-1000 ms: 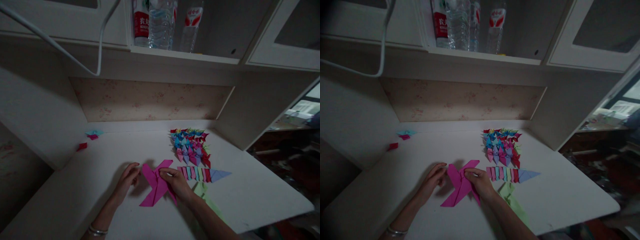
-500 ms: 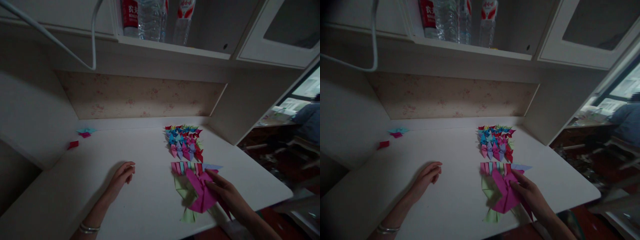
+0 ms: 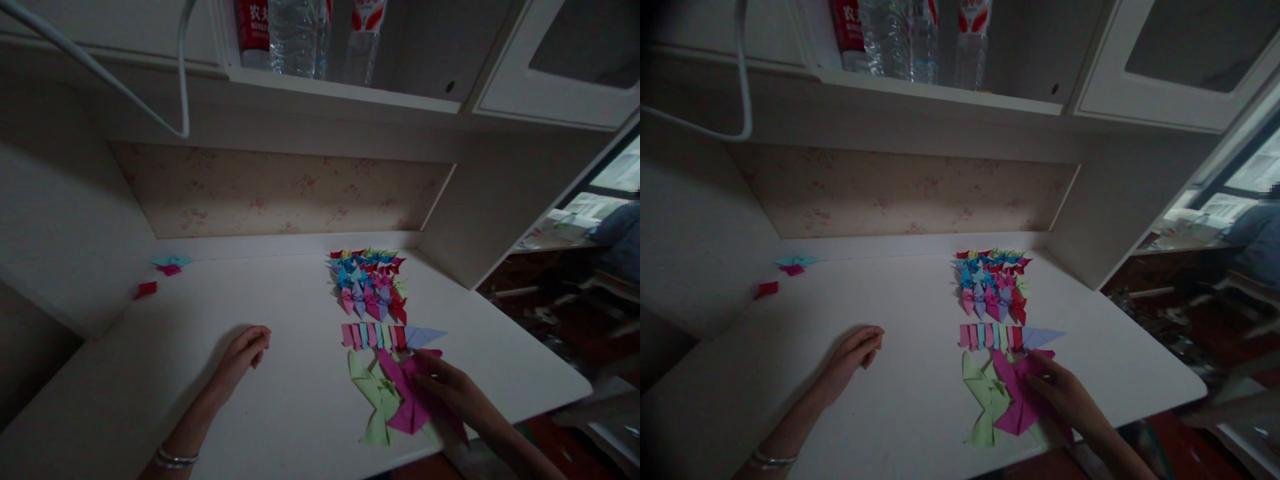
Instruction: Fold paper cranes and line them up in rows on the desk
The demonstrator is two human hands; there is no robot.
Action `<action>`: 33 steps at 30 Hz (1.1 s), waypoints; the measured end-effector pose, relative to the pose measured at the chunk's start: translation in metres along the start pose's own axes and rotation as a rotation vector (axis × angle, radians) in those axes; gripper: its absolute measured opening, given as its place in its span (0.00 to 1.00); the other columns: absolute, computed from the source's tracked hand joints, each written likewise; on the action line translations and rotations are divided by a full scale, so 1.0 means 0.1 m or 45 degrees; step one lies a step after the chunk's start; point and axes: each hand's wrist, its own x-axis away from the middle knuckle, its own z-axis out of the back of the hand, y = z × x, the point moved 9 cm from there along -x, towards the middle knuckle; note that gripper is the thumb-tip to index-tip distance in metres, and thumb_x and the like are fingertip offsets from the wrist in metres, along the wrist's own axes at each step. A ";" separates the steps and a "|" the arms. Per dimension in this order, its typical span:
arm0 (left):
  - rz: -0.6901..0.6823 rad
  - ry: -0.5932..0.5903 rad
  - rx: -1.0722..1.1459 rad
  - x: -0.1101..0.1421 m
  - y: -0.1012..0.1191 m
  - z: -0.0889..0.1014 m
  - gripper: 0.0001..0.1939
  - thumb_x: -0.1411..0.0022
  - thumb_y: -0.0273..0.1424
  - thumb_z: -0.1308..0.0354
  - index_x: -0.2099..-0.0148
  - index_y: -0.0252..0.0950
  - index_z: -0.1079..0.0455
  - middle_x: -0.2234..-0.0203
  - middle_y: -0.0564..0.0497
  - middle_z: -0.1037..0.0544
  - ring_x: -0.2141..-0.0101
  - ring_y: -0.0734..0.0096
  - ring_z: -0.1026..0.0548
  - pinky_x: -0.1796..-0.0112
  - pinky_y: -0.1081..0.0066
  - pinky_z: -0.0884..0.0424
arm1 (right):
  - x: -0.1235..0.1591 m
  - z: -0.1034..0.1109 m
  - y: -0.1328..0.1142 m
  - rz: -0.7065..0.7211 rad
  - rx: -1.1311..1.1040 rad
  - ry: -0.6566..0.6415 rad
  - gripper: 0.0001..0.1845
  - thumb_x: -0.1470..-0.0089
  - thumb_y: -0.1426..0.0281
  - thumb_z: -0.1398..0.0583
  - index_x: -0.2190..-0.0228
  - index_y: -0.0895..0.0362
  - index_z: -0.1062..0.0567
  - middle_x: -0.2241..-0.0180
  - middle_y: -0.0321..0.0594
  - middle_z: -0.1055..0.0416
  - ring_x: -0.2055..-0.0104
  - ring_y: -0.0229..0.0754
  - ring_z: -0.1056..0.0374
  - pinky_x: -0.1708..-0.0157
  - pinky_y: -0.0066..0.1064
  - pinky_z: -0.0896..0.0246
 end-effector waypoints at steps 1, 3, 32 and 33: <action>0.001 -0.005 -0.004 -0.01 -0.01 0.00 0.14 0.49 0.38 0.39 0.62 0.34 0.30 0.77 0.56 0.30 0.81 0.78 0.35 0.81 0.77 0.43 | -0.02 0.02 0.02 0.022 0.077 -0.001 0.31 0.58 0.58 0.34 0.50 0.52 0.27 0.65 0.44 0.22 0.66 0.50 0.26 0.67 0.36 0.32; 0.000 -0.017 -0.016 -0.02 -0.03 0.01 0.14 0.48 0.38 0.39 0.62 0.34 0.30 0.76 0.55 0.30 0.81 0.78 0.35 0.81 0.77 0.43 | -0.03 0.07 0.04 0.052 0.243 0.027 0.31 0.56 0.56 0.36 0.49 0.51 0.28 0.66 0.43 0.21 0.66 0.50 0.26 0.67 0.34 0.33; 0.011 0.056 -0.024 -0.08 -0.09 0.04 0.13 0.45 0.41 0.45 0.68 0.35 0.32 0.81 0.59 0.36 0.83 0.81 0.43 0.83 0.78 0.50 | -0.53 -2.95 -1.69 0.499 -0.115 -0.279 0.21 0.46 0.54 0.46 0.82 0.55 0.36 0.84 0.29 0.43 0.79 0.35 0.45 0.78 0.25 0.50; 0.015 0.086 0.011 -0.09 -0.11 0.06 0.13 0.45 0.41 0.45 0.67 0.35 0.33 0.81 0.60 0.36 0.84 0.82 0.43 0.83 0.78 0.51 | -0.60 -3.06 -1.71 0.513 -0.124 -0.261 0.21 0.46 0.54 0.46 0.82 0.55 0.35 0.83 0.29 0.43 0.79 0.35 0.45 0.77 0.25 0.49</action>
